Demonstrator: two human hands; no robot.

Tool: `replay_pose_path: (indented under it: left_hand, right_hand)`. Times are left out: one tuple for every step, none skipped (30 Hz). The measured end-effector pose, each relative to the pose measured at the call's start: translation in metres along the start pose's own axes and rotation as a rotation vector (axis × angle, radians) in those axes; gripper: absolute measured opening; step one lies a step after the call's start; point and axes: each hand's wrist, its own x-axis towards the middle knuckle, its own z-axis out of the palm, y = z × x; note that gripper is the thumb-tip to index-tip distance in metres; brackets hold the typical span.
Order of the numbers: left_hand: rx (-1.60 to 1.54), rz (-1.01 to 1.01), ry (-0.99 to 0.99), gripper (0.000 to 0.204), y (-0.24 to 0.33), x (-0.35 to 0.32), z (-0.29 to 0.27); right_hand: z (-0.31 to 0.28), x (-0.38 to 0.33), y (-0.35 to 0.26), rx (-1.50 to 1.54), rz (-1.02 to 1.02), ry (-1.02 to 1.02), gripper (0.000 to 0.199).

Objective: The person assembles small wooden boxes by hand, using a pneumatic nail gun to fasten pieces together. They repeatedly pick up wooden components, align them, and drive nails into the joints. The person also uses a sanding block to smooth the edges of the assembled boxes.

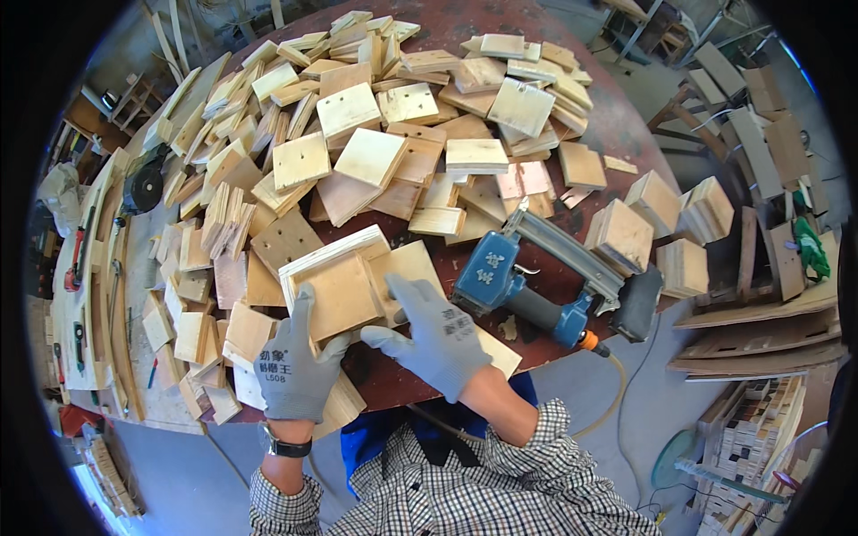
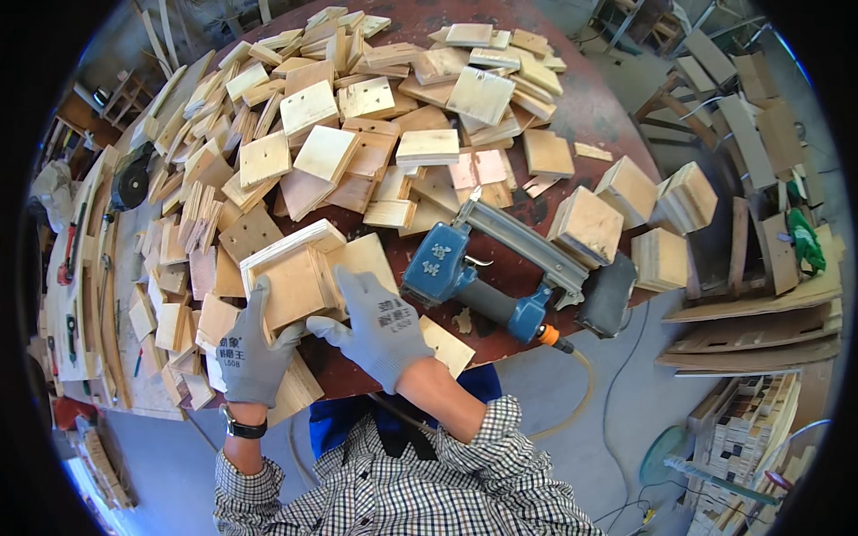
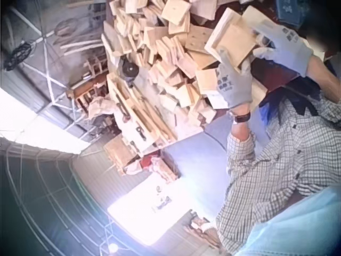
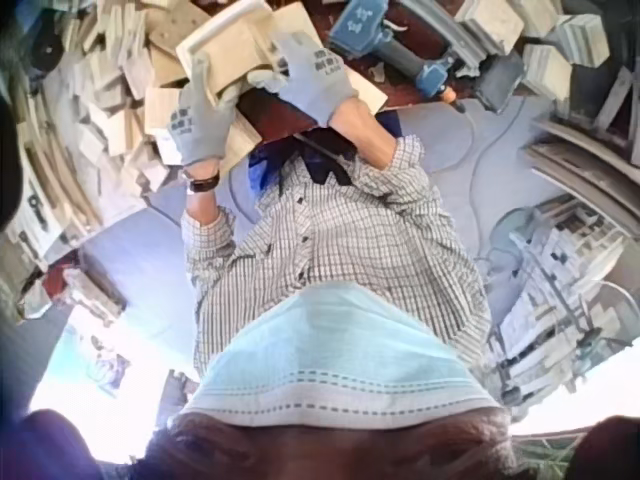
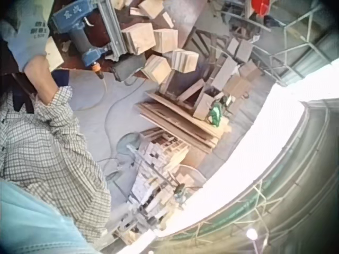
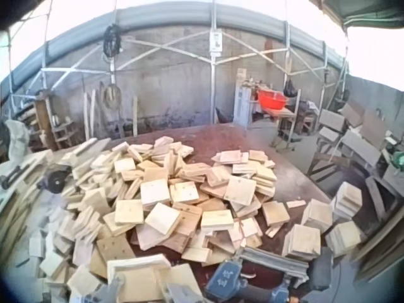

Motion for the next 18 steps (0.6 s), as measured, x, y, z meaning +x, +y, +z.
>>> replay_pose_path:
  left_hand:
    - [0.015, 0.039, 0.037, 0.082, 0.0, 0.0, -0.001]
    - [-0.004, 0.049, 0.057, 0.082, 0.0, 0.0, -0.003]
    - [-0.02, 0.016, 0.028, 0.083, 0.002, 0.001, -0.003]
    - [-0.035, -0.019, -0.004, 0.083, 0.003, 0.001, -0.004]
    - [-0.048, -0.059, -0.034, 0.083, 0.003, 0.001, -0.004]
    - [-0.054, -0.053, -0.031, 0.083, 0.004, 0.001, -0.002]
    - [-0.057, -0.044, -0.029, 0.084, 0.005, 0.002, -0.002]
    - [-0.061, -0.031, -0.025, 0.084, 0.006, 0.004, -0.003]
    - [-0.052, -0.034, -0.024, 0.084, 0.004, 0.003, -0.003]
    - [-0.048, -0.033, -0.025, 0.084, 0.004, 0.002, -0.003]
    - [-0.041, -0.034, -0.026, 0.084, 0.004, 0.003, -0.004]
    - [-0.051, -0.023, -0.024, 0.084, 0.007, 0.006, -0.005]
    - [-0.044, -0.04, -0.029, 0.084, 0.007, 0.004, -0.006]
    - [-0.037, -0.057, -0.035, 0.084, 0.005, 0.002, -0.006]
    - [-0.041, -0.049, -0.017, 0.084, 0.003, 0.001, -0.004]
    - [-0.049, -0.027, 0.005, 0.084, 0.002, 0.001, -0.002]
    - [-0.058, -0.004, 0.026, 0.085, 0.002, 0.002, 0.0]
    - [-0.059, -0.009, 0.035, 0.085, 0.0, 0.001, 0.001]
  right_hand:
    - [-0.02, 0.003, -0.005, -0.005, -0.016, 0.015, 0.062]
    - [-0.046, 0.009, -0.007, -0.009, -0.032, 0.03, 0.06]
    - [-0.068, 0.014, -0.004, -0.008, -0.048, 0.042, 0.058]
    - [-0.09, 0.024, 0.0, -0.072, -0.008, 0.081, 0.056]
    - [-0.111, 0.039, 0.006, -0.133, 0.026, 0.119, 0.055]
    - [-0.131, 0.058, 0.016, -0.295, 0.008, 0.144, 0.055]
    - [-0.149, 0.078, 0.027, -0.453, -0.008, 0.17, 0.055]
    - [-0.164, 0.097, 0.04, -0.564, -0.064, 0.115, 0.053]
    - [-0.169, 0.115, 0.055, -0.666, -0.127, 0.052, 0.051]
    - [-0.167, 0.128, 0.07, -0.742, -0.208, 0.032, 0.05]
    - [-0.163, 0.14, 0.086, -0.816, -0.292, 0.011, 0.048]
    - [-0.169, 0.147, 0.092, -0.901, -0.365, -0.004, 0.047]
    - [-0.166, 0.159, 0.083, -0.921, -0.261, -0.12, 0.046]
    - [-0.163, 0.171, 0.073, -0.939, -0.156, -0.235, 0.046]
    - [-0.162, 0.179, 0.067, -0.96, -0.044, -0.35, 0.046]
    - [-0.167, 0.183, 0.071, -0.968, -0.07, -0.221, 0.041]
    - [-0.176, 0.192, 0.08, -0.874, -0.074, -0.175, 0.039]
    - [-0.184, 0.207, 0.091, -0.773, -0.084, -0.13, 0.038]
